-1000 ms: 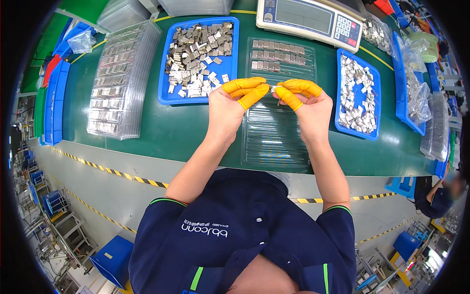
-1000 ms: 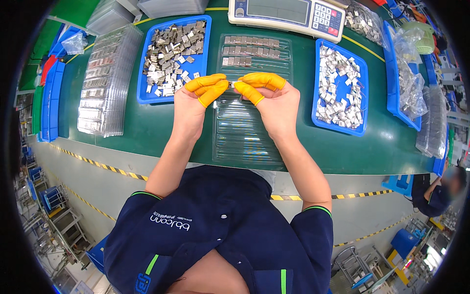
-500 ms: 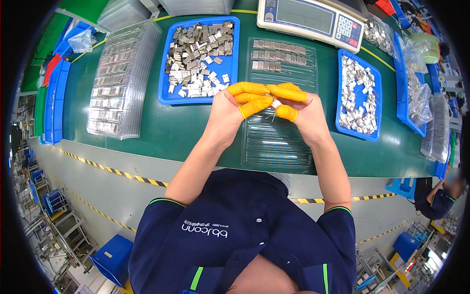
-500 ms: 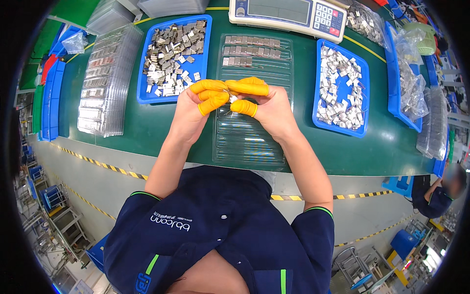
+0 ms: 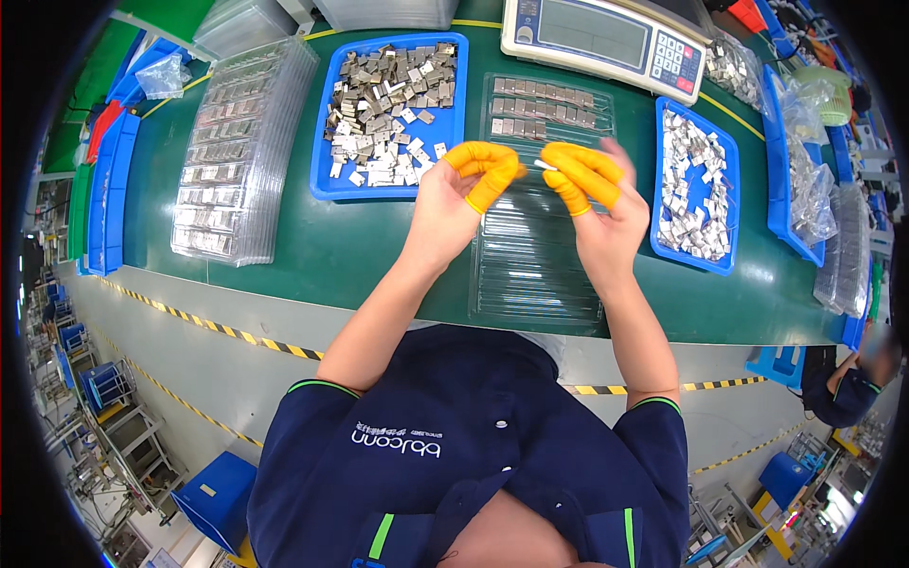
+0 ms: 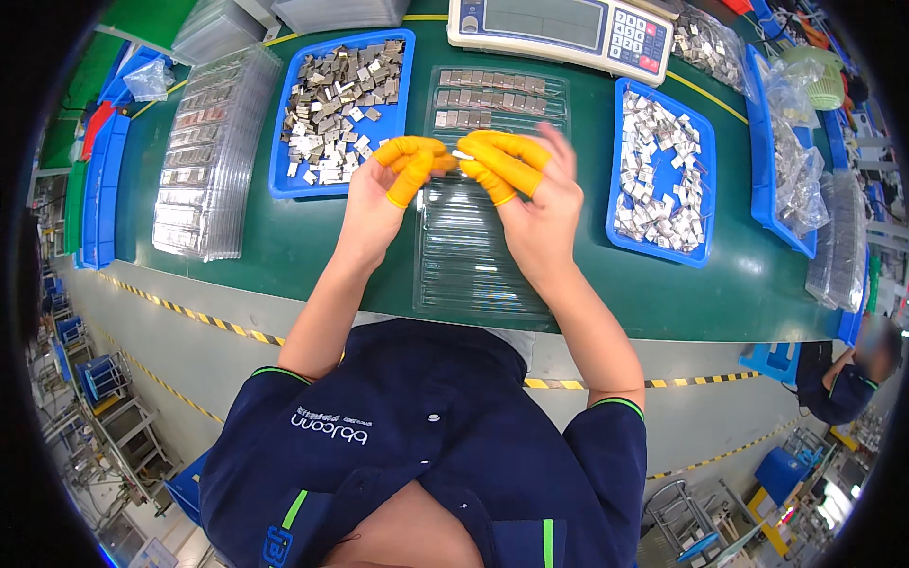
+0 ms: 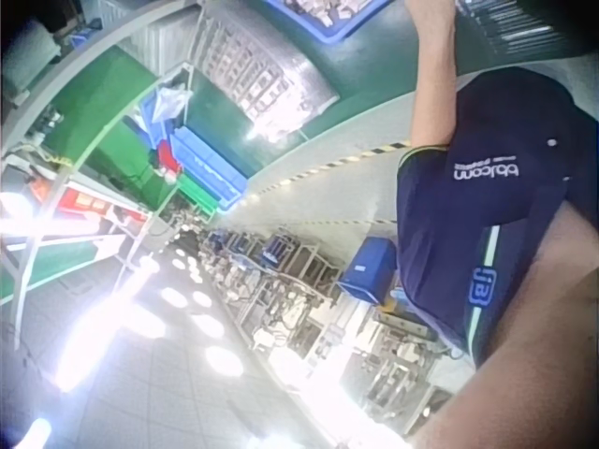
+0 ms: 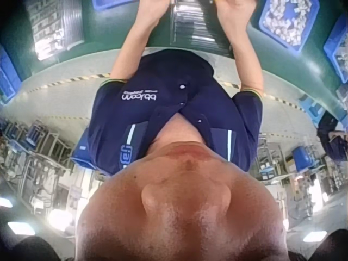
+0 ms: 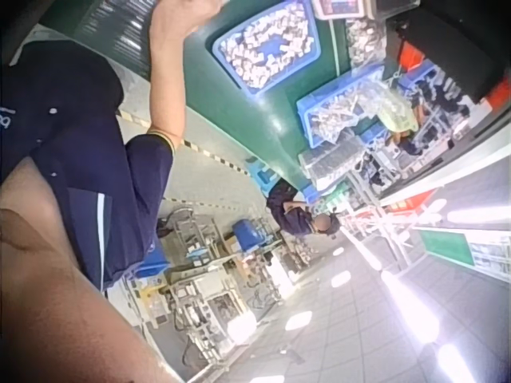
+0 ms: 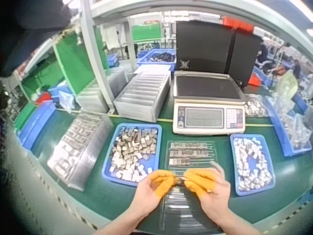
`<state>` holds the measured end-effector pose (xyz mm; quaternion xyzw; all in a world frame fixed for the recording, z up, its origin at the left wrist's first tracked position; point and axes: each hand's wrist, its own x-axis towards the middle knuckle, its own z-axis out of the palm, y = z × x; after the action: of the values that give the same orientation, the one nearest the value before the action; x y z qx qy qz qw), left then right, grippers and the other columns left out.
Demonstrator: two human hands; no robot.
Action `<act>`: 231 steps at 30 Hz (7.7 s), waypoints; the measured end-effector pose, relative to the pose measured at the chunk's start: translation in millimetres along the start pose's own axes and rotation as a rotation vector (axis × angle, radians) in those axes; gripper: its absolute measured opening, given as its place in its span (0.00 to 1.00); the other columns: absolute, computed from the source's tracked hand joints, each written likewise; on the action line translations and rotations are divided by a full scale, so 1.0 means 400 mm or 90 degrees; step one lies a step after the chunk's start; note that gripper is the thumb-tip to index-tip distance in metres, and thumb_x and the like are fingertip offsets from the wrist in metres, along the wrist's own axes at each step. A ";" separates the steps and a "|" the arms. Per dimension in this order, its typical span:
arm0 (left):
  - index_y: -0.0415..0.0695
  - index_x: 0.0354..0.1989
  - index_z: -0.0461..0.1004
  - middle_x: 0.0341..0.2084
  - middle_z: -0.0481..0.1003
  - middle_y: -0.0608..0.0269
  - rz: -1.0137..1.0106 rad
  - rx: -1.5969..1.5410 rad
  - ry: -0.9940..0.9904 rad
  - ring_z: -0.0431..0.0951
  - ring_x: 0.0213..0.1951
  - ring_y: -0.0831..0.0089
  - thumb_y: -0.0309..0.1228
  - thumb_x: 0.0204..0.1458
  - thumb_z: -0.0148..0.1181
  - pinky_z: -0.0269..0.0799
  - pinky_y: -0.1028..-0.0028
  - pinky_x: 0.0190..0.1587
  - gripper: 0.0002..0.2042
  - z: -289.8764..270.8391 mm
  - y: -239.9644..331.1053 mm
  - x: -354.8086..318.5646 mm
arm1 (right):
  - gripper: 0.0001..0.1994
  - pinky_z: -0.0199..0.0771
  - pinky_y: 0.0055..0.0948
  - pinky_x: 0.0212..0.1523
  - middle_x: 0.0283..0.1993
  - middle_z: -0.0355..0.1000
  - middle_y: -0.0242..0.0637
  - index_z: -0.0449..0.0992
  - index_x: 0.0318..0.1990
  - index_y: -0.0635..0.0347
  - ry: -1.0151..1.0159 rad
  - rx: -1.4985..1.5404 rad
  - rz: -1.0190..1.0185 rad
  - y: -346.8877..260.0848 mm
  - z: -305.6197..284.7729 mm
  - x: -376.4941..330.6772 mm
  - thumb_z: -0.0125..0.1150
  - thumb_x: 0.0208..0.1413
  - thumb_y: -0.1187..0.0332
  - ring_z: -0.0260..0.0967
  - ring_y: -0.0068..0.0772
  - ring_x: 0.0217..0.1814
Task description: The person sorts and arranges small metal electronic components by hand, placing them from storage bins into a plastic tray.
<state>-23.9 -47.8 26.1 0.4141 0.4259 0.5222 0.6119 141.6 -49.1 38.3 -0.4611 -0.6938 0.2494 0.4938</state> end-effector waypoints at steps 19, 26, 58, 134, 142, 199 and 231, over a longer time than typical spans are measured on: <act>0.37 0.34 0.76 0.26 0.75 0.67 0.022 0.182 -0.117 0.68 0.28 0.80 0.25 0.45 0.62 0.66 0.80 0.36 0.08 -0.012 0.032 -0.033 | 0.16 0.61 0.37 0.54 0.33 0.72 0.35 0.75 0.39 0.61 -0.071 -0.185 -0.086 -0.056 -0.036 -0.010 0.64 0.37 0.80 0.70 0.32 0.36; 0.36 0.33 0.76 0.26 0.76 0.65 0.006 0.268 -0.099 0.68 0.27 0.80 0.24 0.45 0.61 0.66 0.80 0.35 0.07 -0.009 0.039 -0.039 | 0.19 0.59 0.38 0.56 0.36 0.70 0.36 0.70 0.45 0.59 -0.087 -0.245 -0.123 -0.047 -0.044 -0.011 0.58 0.42 0.82 0.63 0.42 0.49; 0.36 0.36 0.75 0.29 0.76 0.63 -0.034 0.146 -0.066 0.71 0.32 0.79 0.25 0.50 0.55 0.66 0.79 0.40 0.07 -0.031 0.042 0.004 | 0.06 0.41 0.47 0.62 0.47 0.65 0.35 0.74 0.32 0.53 -0.030 -0.345 -0.128 -0.008 -0.011 0.052 0.61 0.43 0.70 0.58 0.40 0.54; 0.34 0.44 0.72 0.39 0.74 0.58 0.038 0.001 0.125 0.76 0.35 0.74 0.23 0.50 0.56 0.70 0.80 0.37 0.13 -0.101 0.033 0.051 | 0.12 0.74 0.25 0.38 0.48 0.66 0.41 0.77 0.34 0.67 0.107 -0.319 0.318 0.216 -0.309 -0.082 0.67 0.38 0.77 0.72 0.31 0.36; 0.35 0.51 0.67 0.42 0.73 0.54 0.050 0.111 0.084 0.75 0.43 0.68 0.25 0.55 0.49 0.71 0.79 0.40 0.15 -0.078 0.035 0.053 | 0.08 0.71 0.27 0.38 0.37 0.75 0.40 0.78 0.34 0.62 0.139 -0.383 0.281 0.182 -0.315 -0.067 0.63 0.42 0.74 0.73 0.36 0.35; 0.29 0.36 0.74 0.30 0.76 0.51 -0.047 0.023 -0.112 0.78 0.31 0.67 0.17 0.44 0.60 0.76 0.75 0.36 0.10 0.040 0.002 -0.008 | 0.09 0.66 0.24 0.46 0.36 0.73 0.36 0.78 0.34 0.65 -0.176 0.374 0.417 0.013 -0.092 -0.004 0.65 0.42 0.76 0.68 0.26 0.40; 0.33 0.42 0.73 0.34 0.76 0.57 0.172 0.285 0.256 0.76 0.39 0.73 0.19 0.51 0.54 0.69 0.78 0.45 0.10 -0.185 0.044 -0.062 | 0.07 0.53 0.38 0.58 0.34 0.73 0.31 0.80 0.30 0.53 -0.037 -0.461 -0.098 0.150 -0.019 0.055 0.64 0.39 0.70 0.66 0.28 0.42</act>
<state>-101.7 -65.7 23.3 0.4797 0.5837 0.5634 0.3344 170.3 -3.2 3.3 -0.5455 -0.7832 -0.0372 0.2960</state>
